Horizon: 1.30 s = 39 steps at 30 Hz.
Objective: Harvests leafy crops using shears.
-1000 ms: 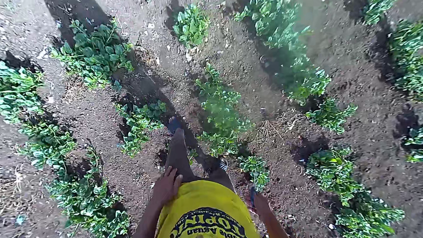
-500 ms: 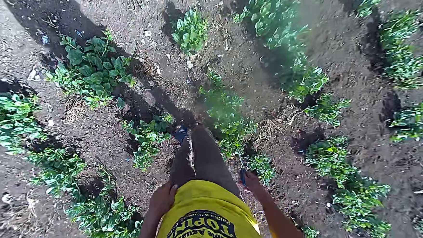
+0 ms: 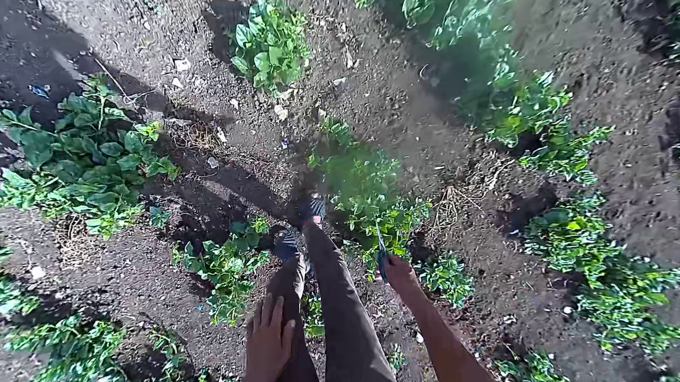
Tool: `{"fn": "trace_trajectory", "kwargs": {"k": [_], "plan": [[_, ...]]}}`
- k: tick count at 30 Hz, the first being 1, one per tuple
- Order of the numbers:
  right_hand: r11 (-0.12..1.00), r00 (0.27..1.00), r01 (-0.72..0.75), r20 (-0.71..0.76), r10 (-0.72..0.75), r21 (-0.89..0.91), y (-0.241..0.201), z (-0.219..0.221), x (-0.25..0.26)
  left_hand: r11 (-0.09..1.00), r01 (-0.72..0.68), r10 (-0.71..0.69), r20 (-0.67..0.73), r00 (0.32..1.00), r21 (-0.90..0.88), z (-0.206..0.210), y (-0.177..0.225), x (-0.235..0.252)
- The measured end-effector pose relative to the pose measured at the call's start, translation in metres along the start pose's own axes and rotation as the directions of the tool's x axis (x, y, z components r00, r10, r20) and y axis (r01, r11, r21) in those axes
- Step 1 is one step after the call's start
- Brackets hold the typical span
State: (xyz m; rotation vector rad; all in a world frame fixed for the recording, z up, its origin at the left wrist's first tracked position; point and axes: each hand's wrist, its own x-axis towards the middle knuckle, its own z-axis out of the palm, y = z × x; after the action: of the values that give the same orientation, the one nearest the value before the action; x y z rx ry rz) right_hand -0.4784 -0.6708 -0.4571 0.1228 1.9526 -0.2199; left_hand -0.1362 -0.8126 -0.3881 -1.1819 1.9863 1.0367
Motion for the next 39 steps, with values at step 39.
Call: {"fn": "trace_trajectory", "kwargs": {"k": [39], "plan": [[0.914,0.971,0.231,-0.136,-0.196,0.334,0.021,0.118,0.275,0.787,-0.353,0.270,-0.232,0.935,-0.506,0.065,0.072,0.475]]}}
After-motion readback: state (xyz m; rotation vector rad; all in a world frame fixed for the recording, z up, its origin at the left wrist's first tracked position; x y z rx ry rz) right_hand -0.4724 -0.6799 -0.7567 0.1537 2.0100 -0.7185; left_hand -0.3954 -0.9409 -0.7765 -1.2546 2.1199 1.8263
